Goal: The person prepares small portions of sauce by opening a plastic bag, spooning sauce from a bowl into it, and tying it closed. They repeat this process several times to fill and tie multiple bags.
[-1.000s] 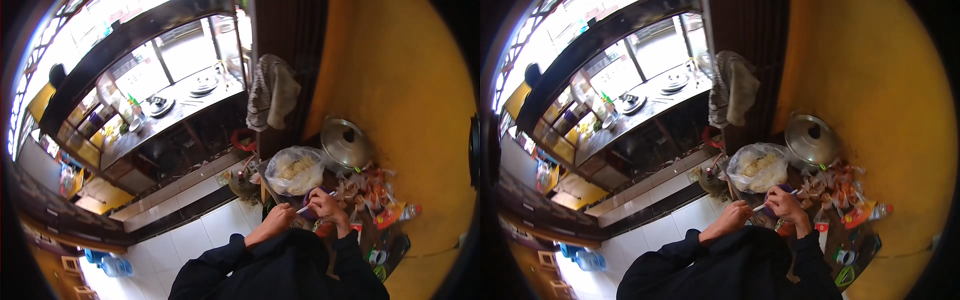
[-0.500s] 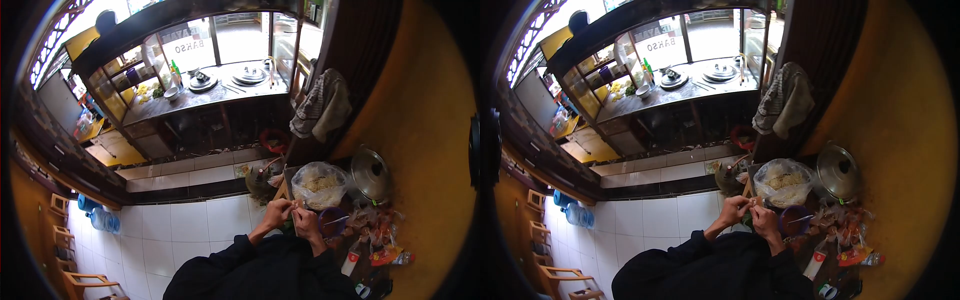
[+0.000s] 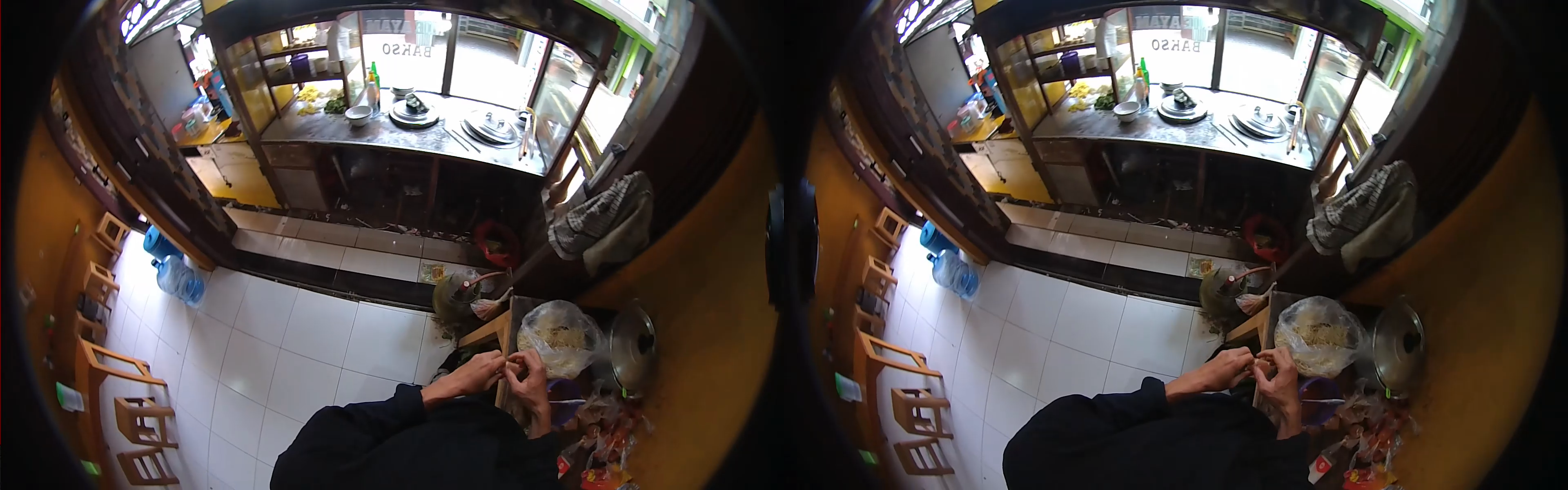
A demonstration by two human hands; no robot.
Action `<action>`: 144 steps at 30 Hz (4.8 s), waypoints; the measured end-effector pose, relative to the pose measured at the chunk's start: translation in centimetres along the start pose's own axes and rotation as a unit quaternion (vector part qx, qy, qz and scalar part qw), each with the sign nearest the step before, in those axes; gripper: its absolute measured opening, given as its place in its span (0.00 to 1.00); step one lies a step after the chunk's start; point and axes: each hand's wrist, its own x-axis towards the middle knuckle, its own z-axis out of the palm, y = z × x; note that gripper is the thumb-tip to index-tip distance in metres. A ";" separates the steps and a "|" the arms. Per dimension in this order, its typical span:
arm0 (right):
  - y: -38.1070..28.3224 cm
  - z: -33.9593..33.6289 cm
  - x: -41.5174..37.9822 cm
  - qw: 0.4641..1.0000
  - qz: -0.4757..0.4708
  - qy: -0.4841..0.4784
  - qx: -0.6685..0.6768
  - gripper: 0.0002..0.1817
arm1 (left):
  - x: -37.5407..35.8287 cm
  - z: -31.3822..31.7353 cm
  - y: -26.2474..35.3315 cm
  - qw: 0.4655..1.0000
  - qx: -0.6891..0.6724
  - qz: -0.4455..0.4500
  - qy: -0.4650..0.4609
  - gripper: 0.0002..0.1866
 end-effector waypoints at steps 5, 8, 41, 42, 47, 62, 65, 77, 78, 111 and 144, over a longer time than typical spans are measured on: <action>1.1 0.9 0.6 0.986 -0.059 -0.152 0.040 0.11 | -2.1 -1.6 -0.3 0.995 -0.094 -0.013 -0.014 0.09; -1.3 1.7 1.3 0.969 0.019 -0.230 0.093 0.10 | -3.3 -3.1 -0.2 0.991 -0.133 -0.016 0.028 0.08; 2.0 5.1 -0.3 0.959 0.007 0.016 0.284 0.19 | -3.1 -0.9 5.4 0.908 -0.313 -0.188 0.208 0.07; 1.7 5.1 -0.3 0.958 0.005 0.009 0.288 0.19 | -3.2 -0.9 5.0 0.907 -0.309 -0.191 0.214 0.07; 1.7 4.8 -0.7 0.858 0.189 0.149 0.454 0.09 | -2.8 0.0 4.4 0.978 0.053 -0.158 0.122 0.05; -0.1 -6.9 -8.5 0.855 0.069 0.257 0.446 0.16 | 1.4 3.4 8.7 0.977 -0.162 -0.023 -0.134 0.09; -0.5 -9.2 -11.3 0.867 0.014 0.233 0.441 0.18 | 2.6 3.5 8.6 0.926 -0.312 -0.049 -0.205 0.19; 6.6 -12.5 -18.2 0.763 0.214 0.550 0.264 0.15 | -0.1 2.2 2.6 0.894 -0.282 -0.268 -0.224 0.17; 6.9 -12.5 -18.5 0.780 0.233 0.542 0.209 0.15 | -0.4 2.3 2.6 0.890 -0.278 -0.283 -0.225 0.17; 4.2 12.1 -25.8 0.602 0.546 0.583 -0.020 0.04 | 1.4 -3.4 -15.5 0.775 -0.117 -0.356 -0.509 0.18; 12.2 11.9 -42.7 0.376 0.574 0.677 -0.266 0.13 | -17.6 -13.8 -20.9 0.829 0.086 -0.486 -0.262 0.18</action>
